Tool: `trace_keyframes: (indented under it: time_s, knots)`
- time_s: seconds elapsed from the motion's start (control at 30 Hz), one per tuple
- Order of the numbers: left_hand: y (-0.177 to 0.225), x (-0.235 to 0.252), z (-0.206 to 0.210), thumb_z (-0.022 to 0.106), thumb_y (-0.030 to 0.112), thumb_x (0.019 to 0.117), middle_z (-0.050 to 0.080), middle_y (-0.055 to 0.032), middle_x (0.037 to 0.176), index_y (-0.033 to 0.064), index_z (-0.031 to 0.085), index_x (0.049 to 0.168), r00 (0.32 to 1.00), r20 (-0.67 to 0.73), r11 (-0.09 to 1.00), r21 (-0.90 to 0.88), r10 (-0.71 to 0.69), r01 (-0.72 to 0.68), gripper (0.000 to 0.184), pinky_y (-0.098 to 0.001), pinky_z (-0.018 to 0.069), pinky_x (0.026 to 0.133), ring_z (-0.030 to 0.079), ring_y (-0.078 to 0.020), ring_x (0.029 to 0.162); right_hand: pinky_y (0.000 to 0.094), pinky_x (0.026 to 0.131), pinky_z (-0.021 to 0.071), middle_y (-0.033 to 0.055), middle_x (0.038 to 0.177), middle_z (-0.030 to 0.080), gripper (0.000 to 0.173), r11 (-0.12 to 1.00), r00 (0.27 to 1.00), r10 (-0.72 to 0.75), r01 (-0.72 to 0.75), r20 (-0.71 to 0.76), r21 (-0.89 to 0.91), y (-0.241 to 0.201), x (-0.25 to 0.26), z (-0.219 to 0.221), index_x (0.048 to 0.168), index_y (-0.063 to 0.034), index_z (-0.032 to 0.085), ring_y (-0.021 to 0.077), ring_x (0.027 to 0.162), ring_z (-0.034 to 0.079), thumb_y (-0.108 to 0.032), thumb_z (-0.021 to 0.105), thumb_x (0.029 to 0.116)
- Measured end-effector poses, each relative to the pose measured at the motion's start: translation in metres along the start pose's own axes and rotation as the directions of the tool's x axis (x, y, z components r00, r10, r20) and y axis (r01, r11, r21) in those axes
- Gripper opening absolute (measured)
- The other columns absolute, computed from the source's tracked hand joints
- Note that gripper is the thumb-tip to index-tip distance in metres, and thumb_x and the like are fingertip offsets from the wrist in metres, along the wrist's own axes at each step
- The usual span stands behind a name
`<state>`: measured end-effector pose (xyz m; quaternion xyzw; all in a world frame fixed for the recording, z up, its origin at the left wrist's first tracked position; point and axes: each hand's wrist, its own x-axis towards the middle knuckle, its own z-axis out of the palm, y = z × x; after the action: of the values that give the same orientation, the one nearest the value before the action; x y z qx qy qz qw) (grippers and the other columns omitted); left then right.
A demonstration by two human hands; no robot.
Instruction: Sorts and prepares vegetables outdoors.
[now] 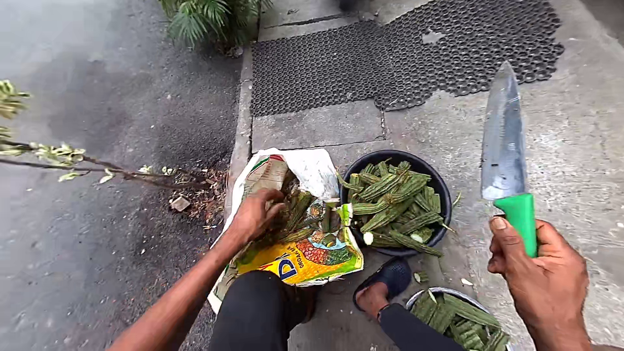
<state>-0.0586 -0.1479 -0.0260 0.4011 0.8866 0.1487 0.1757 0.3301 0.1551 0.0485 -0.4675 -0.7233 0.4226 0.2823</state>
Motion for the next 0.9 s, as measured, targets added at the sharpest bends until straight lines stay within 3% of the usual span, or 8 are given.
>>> trace_keyframes:
  time_s: [0.07,0.13,0.23,0.3,0.4,0.6,0.77,0.9]
  knots:
    - [-0.038,-0.046,-0.005,0.086,0.049,0.0798,0.055,-0.024,0.142,0.0101,0.054,0.145,0.927,-0.296,0.962,0.073,-0.231,0.263,0.082,-0.0682,0.0468,0.1,0.054,-0.0476,0.128,0.0312,0.038,0.0489,-0.0026,0.065,0.057,0.04,1.0,1.0,-0.014,0.014,0.016,0.002,-0.003,-0.001,0.006,0.106,-0.014,0.061,0.0119,0.044,0.055,-0.053,0.062,0.0971]
    - [-0.067,-0.091,0.011,0.091,0.062,0.0651,0.043,-0.0327,0.151,0.0079,0.034,0.159,0.805,-0.249,0.818,0.072,-0.539,0.57,0.123,-0.0748,0.0436,0.099,0.045,-0.0566,0.134,0.0304,0.037,0.0482,-0.0028,0.064,0.056,0.039,1.0,0.999,-0.021,0.021,0.027,-0.002,-0.007,-0.002,0.013,0.106,-0.014,0.061,0.0116,0.044,0.054,-0.052,0.062,0.0971]
    - [-0.107,-0.132,0.056,0.071,0.049,0.0945,0.065,-0.0289,0.128,0.0098,0.051,0.148,0.656,0.066,0.66,0.067,-0.752,0.749,0.069,-0.0704,0.0497,0.094,0.063,-0.0501,0.117,0.0308,0.036,0.0486,-0.0022,0.062,0.058,0.043,0.998,0.998,-0.047,0.049,0.043,-0.039,-0.012,0.0,0.028,0.104,-0.0128,0.061,0.0123,0.042,0.055,-0.055,0.062,0.0954]
    - [-0.126,-0.127,0.053,0.052,0.04,0.1077,0.07,-0.0277,0.112,0.0031,0.066,0.127,0.666,0.05,0.653,-0.155,-0.744,0.741,0.044,-0.0683,0.0504,0.093,0.067,-0.0465,0.107,0.0319,0.036,0.0486,-0.0011,0.062,0.058,0.045,0.996,0.996,-0.065,0.068,0.053,-0.053,-0.015,0.001,0.037,0.105,-0.0115,0.062,0.0132,0.042,0.055,-0.056,0.062,0.0953]
    - [-0.108,-0.088,-0.027,0.05,0.034,0.1097,0.069,-0.0266,0.101,-0.0025,0.067,0.118,0.707,-0.132,0.643,-0.553,-0.695,0.529,0.041,-0.0653,0.052,0.086,0.068,-0.0408,0.092,0.0317,0.037,0.0488,-0.0018,0.062,0.058,0.045,0.993,0.994,-0.075,0.081,0.074,-0.089,-0.018,-0.003,0.043,0.104,-0.011,0.062,0.0126,0.042,0.055,-0.055,0.061,0.0957]
    - [-0.022,-0.051,-0.141,0.061,0.026,0.1042,0.07,-0.0053,0.081,0.0063,0.069,0.105,0.884,-0.279,0.671,-0.74,-0.374,0.05,0.021,-0.0349,0.0588,0.063,0.067,-0.0137,0.067,0.033,0.038,0.0481,-0.0007,0.062,0.058,0.048,0.987,0.993,-0.088,0.097,0.081,-0.126,-0.016,-0.008,0.046,0.104,-0.0094,0.063,0.013,0.042,0.055,-0.056,0.061,0.0948]
    - [-0.072,-0.057,-0.073,0.054,0.044,0.1063,0.068,-0.0219,0.093,0.0067,0.068,0.114,0.806,-0.206,0.812,-0.34,-0.556,0.473,0.041,-0.0687,0.051,0.077,0.067,-0.0417,0.085,0.0361,0.039,0.0484,-0.0004,0.062,0.058,0.049,0.983,0.992,-0.088,0.1,0.085,-0.152,-0.011,-0.007,0.046,0.103,-0.0113,0.064,0.0145,0.044,0.056,-0.059,0.059,0.0951]
    - [-0.097,-0.098,-0.047,0.059,0.038,0.1053,0.068,-0.025,0.095,0.0035,0.068,0.115,0.735,-0.229,0.759,-0.348,-0.638,0.551,0.037,-0.0706,0.0492,0.08,0.066,-0.0441,0.089,0.0343,0.038,0.047,-0.0013,0.061,0.058,0.049,0.984,0.994,-0.076,0.088,0.081,-0.158,-0.008,-0.01,0.034,0.103,-0.0123,0.064,0.0129,0.043,0.055,-0.061,0.059,0.0944]
